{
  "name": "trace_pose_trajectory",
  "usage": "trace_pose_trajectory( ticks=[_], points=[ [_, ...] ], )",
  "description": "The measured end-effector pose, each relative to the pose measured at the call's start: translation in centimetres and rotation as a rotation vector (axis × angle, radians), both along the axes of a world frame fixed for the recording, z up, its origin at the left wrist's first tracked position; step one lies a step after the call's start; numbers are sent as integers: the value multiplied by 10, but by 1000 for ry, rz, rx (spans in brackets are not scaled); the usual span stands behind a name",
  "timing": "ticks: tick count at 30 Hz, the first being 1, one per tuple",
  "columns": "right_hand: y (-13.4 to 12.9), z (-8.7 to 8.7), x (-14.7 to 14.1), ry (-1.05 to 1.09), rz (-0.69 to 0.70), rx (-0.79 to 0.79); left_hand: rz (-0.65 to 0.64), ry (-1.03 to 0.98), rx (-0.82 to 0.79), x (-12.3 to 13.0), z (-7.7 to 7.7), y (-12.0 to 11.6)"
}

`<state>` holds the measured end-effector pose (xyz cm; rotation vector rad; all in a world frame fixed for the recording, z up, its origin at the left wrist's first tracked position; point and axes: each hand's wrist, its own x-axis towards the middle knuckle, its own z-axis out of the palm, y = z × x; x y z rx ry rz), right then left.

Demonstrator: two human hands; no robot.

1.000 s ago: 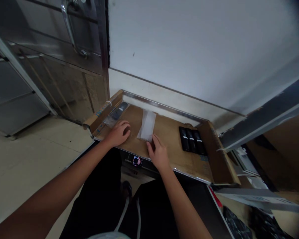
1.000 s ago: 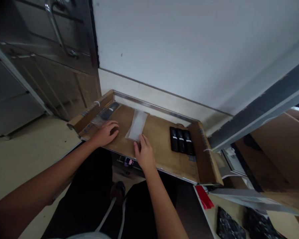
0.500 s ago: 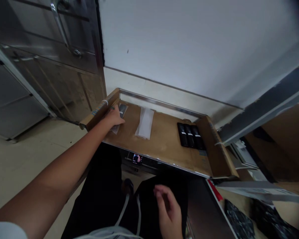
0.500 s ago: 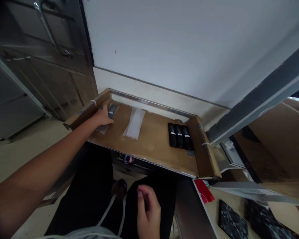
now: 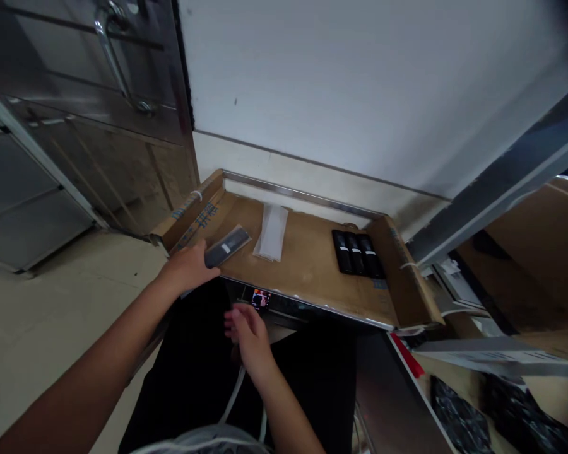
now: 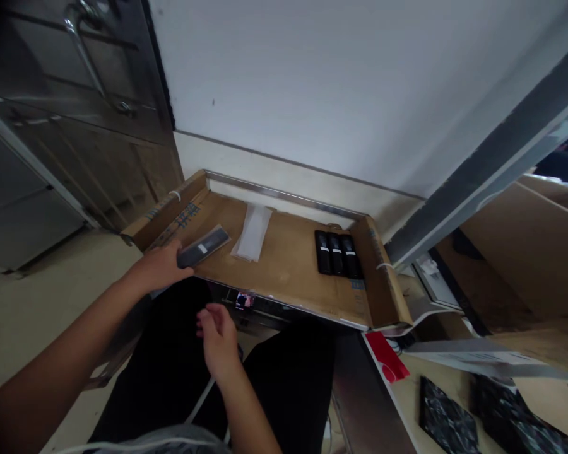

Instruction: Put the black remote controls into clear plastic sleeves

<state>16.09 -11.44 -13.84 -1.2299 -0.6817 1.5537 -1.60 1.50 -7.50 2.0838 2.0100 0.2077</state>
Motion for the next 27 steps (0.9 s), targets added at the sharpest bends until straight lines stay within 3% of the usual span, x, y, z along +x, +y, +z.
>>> trace_pose_trajectory(
  ticks=[5, 9, 11, 13, 15, 17, 21, 27],
  points=[
    [51, 6, -61, 273, 39, -42, 10, -76, -113, 4, -1, -58],
    [44, 5, -77, 236, -74, 0, -30, -217, -211, -12, 3, -93],
    [30, 5, -69, 191, 10, 7, -61, -430, -244, -26, 6, -95],
    [15, 7, -55, 214, 197, -16, -2, -723, -245, -38, 6, -88],
    [0, 10, -40, 266, 364, -64, 78, -1010, -290, -39, 7, -77],
    [-11, 13, -30, 307, 450, -83, 124, -1174, -359, -31, 9, -69],
    [-27, 19, -16, 367, 508, -41, 137, -1197, -366, -9, 20, -66],
    [-38, 23, -4, 319, 484, -103, -60, -1018, -249, 1, 35, -69]
  ],
)
